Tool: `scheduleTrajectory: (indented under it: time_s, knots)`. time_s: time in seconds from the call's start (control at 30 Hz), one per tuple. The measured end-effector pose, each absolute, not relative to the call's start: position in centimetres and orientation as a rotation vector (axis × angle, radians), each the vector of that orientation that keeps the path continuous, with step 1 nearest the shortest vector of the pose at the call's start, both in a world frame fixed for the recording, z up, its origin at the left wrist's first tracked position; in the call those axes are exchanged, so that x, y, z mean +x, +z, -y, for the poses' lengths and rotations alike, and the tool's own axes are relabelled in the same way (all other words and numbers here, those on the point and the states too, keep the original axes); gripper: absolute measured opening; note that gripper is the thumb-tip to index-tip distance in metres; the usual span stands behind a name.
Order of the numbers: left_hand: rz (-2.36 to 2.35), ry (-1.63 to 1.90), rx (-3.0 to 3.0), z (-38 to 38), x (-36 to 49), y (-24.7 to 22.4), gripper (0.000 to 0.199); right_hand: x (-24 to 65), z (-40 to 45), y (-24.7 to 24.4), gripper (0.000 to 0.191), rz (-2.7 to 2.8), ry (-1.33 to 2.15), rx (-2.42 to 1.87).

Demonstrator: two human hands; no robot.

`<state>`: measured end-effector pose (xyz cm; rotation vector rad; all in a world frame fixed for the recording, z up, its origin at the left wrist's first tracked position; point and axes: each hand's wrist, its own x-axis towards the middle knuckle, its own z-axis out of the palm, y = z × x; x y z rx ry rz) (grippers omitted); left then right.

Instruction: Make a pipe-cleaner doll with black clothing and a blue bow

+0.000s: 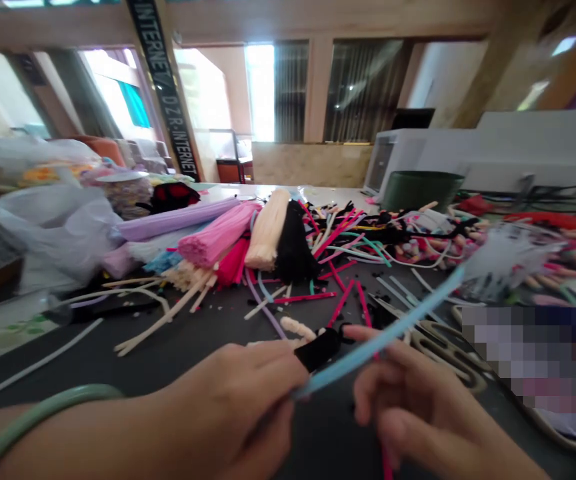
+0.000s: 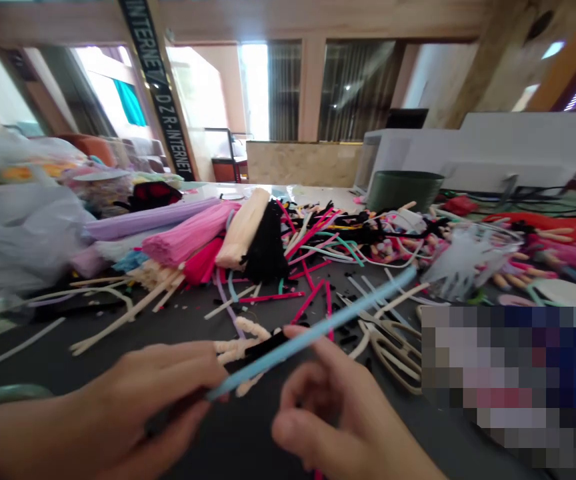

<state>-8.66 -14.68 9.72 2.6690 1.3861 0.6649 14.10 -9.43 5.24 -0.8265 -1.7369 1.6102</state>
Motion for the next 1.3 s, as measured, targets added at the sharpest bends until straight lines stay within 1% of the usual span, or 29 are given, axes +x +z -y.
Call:
scheduleTrajectory:
  time_s: [0.03,0.07,0.1,0.13,0.2,0.27,0.4,0.47,0.57,0.6,0.67,0.73,0.87,1.0,1.13,1.3]
  knots:
    - [-1.261,0.581,2.756,13.8,-7.6,9.4,0.013,13.8,9.1,5.8,0.062,1.664,1.608,-0.846]
    - [-1.147,0.548,2.830,12.9,-6.7,9.1,0.015,13.8,8.7,6.3,0.052,1.616,1.555,-0.848]
    - [-1.070,0.534,2.873,12.0,-5.9,8.9,0.015,14.0,8.3,6.6,0.037,1.591,1.508,-0.857]
    - [-1.012,0.534,2.882,11.1,-5.2,8.8,0.015,14.4,7.9,6.8,0.027,1.572,1.451,-0.876]
    - [-0.966,0.652,2.820,9.3,-4.2,8.8,0.015,15.5,7.1,7.0,0.028,1.510,1.321,-0.860]
    - [-0.932,0.811,2.665,7.7,-3.5,8.9,0.014,16.6,6.3,7.1,0.025,1.425,1.220,-0.832]
    - [-1.031,1.012,2.136,5.7,-3.8,8.1,0.016,17.8,4.8,7.3,0.017,1.285,1.157,-0.764]
    - [-1.013,1.051,1.807,5.2,-4.3,7.4,0.014,18.0,4.2,7.3,0.016,1.234,1.137,-0.735]
    - [-0.958,1.039,1.576,4.7,-4.6,6.8,0.005,18.0,3.8,7.1,0.015,1.202,1.149,-0.709]
    - [-0.935,1.025,1.536,4.6,-4.5,6.7,0.001,17.9,3.8,6.9,0.014,1.207,1.171,-0.706]
    - [-0.866,0.987,1.468,4.6,-4.1,6.5,0.014,17.7,3.9,6.5,0.011,1.233,1.220,-0.713]
    - [-0.787,0.953,1.406,4.8,-3.8,6.1,0.019,17.5,4.2,6.1,0.009,1.270,1.274,-0.734]
    - [-0.708,1.019,1.259,5.4,-3.4,5.0,0.014,17.2,4.6,5.3,0.011,1.330,1.377,-0.793]
    - [-0.700,1.060,1.155,5.4,-3.2,4.4,0.015,17.0,4.8,4.9,0.013,1.330,1.399,-0.818]
    - [-0.747,1.081,1.143,5.1,-3.1,4.1,0.014,16.9,4.9,5.0,0.013,1.395,1.451,-0.865]
    - [-0.771,1.003,1.217,4.8,-3.2,3.6,0.014,17.0,5.2,5.2,0.011,1.535,1.488,-0.898]
